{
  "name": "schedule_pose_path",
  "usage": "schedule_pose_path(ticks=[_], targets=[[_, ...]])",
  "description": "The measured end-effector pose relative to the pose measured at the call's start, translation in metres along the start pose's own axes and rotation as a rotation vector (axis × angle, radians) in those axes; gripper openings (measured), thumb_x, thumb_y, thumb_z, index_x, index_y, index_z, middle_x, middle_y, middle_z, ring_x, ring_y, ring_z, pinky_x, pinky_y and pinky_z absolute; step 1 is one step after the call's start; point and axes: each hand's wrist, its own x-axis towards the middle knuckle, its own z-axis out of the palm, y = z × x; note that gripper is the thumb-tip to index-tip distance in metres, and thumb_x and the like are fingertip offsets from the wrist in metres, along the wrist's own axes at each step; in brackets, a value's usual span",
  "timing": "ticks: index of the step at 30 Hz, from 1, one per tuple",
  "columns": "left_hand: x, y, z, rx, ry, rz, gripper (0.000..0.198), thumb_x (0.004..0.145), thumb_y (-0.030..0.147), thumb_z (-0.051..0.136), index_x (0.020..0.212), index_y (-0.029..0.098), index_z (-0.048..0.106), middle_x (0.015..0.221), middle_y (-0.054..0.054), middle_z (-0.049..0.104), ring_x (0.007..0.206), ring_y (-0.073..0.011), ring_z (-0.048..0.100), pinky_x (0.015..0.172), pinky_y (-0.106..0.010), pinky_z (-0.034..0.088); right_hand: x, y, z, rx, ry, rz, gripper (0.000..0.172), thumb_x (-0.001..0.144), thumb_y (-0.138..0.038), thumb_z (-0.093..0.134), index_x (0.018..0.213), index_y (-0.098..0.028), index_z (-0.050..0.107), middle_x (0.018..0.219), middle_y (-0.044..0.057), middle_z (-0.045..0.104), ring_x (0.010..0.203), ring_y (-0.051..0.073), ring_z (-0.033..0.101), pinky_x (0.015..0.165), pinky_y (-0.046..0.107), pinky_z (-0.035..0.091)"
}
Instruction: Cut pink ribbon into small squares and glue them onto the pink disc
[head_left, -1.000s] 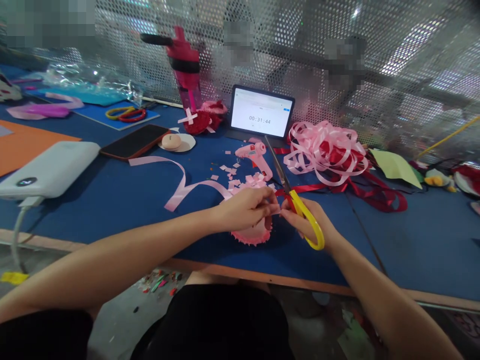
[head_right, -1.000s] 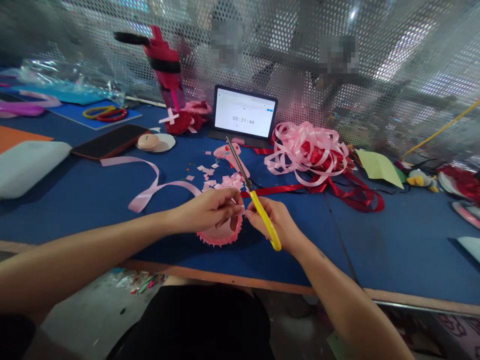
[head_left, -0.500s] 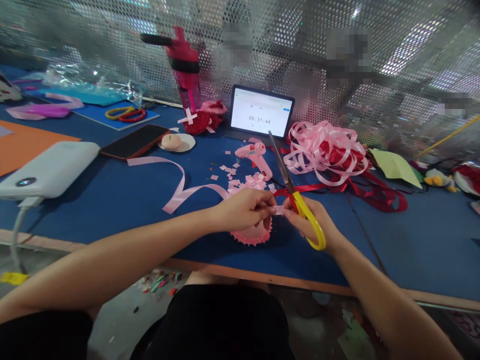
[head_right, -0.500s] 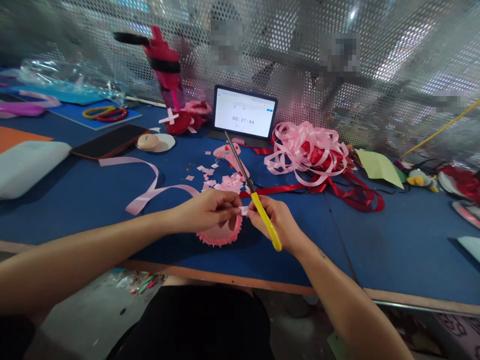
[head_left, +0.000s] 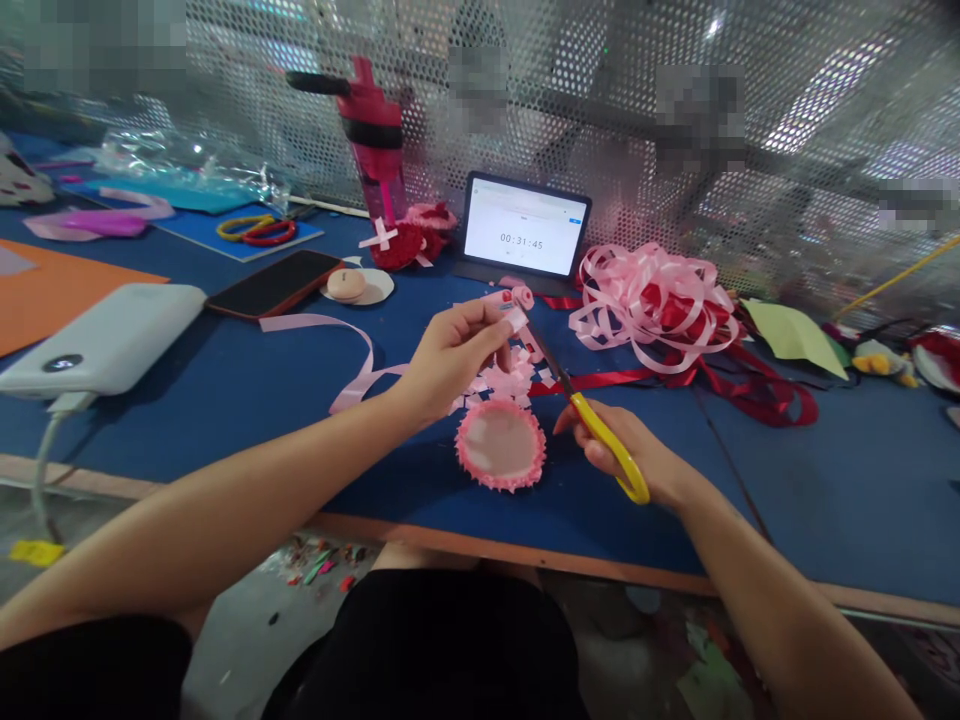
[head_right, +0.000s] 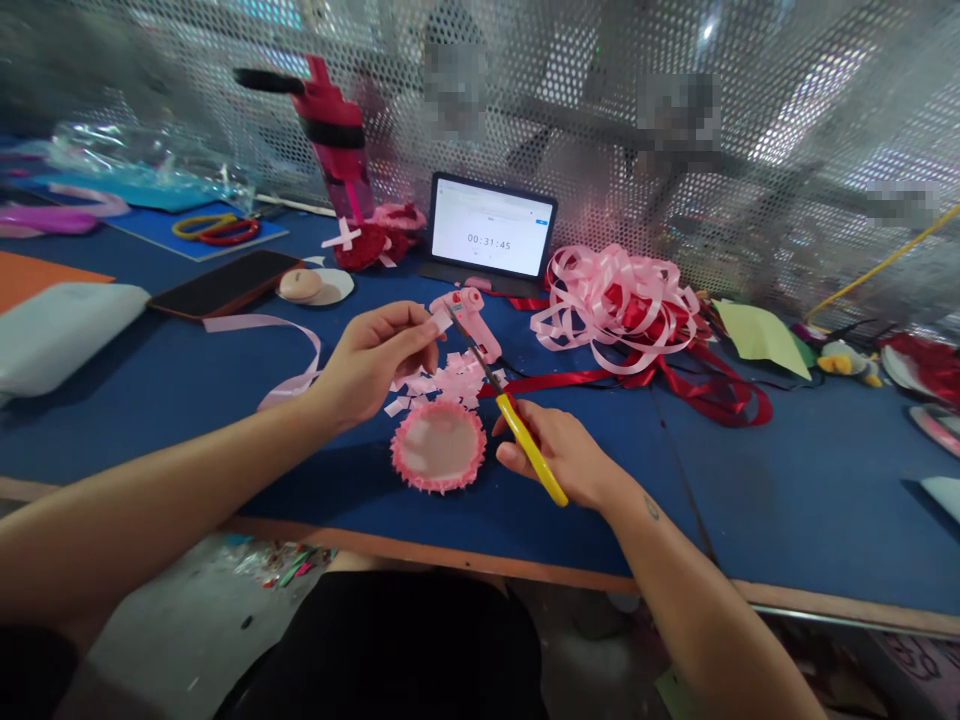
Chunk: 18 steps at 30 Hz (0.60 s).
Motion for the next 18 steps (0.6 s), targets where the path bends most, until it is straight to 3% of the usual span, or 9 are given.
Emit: schedule_pose_path(ticks=[9,18], targets=[[0.0042,0.0003,-0.0029,-0.007,0.070,-0.002,0.014,0.086,0.016,0.048,0.072,0.016,0.050,0.054,0.002,0.056,0.043,-0.0027,0.038,0.042,-0.018,0.027,-0.0003,-0.0011,0.0011,-0.036,-0.002,-0.032,0.067,0.079,-0.076,0.032,0.098,-0.016,0.055,0.068,0.000,0.047,0.055,0.012,0.041,0.051,0.025,0.032],[0.0051,0.0000,-0.0031,0.072,-0.044,-0.022,0.012,0.088,0.017,0.047,0.076,0.016,0.048,0.058,0.001,0.058,0.044,-0.0026,0.037,0.044,-0.017,0.027,0.0011,-0.0006,-0.0006,-0.130,-0.024,-0.020,0.071,0.078,-0.078,0.028,0.098,-0.016,0.056,0.069,0.002,0.051,0.057,0.014,0.044,0.054,0.026,0.033]])
